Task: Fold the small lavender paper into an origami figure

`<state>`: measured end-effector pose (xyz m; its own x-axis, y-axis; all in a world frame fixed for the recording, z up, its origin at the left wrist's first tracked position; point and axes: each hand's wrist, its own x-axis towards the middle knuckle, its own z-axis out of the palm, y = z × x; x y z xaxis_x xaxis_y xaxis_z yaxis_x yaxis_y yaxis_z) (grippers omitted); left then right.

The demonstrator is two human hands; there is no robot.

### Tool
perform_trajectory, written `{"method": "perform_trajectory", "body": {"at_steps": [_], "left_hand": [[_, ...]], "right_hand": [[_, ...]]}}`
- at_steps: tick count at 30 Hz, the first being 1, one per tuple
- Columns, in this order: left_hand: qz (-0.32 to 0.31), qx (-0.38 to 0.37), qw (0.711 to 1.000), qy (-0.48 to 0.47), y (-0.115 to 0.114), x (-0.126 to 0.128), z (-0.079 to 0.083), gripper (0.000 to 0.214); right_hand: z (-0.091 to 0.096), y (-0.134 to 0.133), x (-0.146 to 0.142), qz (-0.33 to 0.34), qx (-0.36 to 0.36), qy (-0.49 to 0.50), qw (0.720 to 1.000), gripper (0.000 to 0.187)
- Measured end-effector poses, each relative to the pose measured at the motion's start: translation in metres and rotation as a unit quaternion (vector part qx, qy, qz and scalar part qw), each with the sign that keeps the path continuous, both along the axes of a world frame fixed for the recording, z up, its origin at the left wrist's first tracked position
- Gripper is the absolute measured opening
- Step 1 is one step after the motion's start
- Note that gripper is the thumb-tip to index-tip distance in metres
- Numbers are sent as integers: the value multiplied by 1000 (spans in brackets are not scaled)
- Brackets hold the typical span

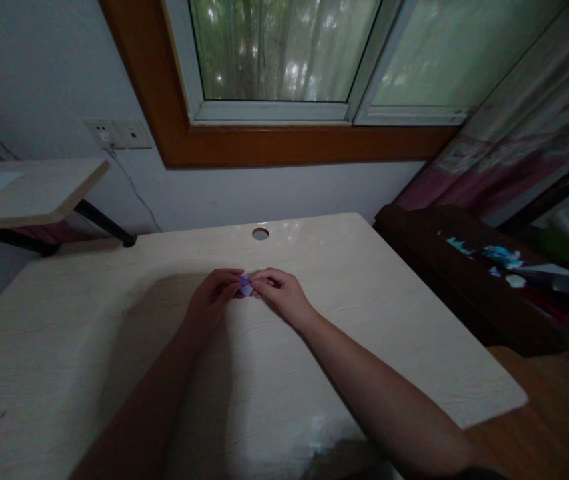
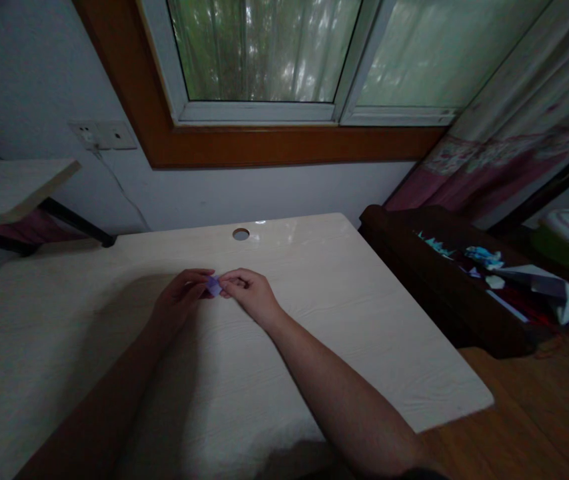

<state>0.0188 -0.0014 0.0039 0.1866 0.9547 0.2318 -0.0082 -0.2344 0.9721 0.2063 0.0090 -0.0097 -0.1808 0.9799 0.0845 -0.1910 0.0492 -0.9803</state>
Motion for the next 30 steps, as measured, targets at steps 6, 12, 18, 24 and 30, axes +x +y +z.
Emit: {"method": "perform_trajectory", "body": {"at_steps": [6,12,18,24,30], "left_hand": [[3,-18,1000,-6,2,0,-2,26],[3,-41,999,-27,3,-2,-1,22],[-5,-54,998,-30,5,-5,-3,22],[-5,-61,997,-37,6,-6,-4,21],[-18,-49,997,-50,5,-5,-3,21]], "right_hand": [[3,1,1,3,14,-10,1000,24],[10,-2,3,1,137,-73,988,16],[12,-4,4,21,152,-86,984,12],[15,-5,4,18,153,-71,985,11],[12,-3,2,3,137,-53,989,10]]}}
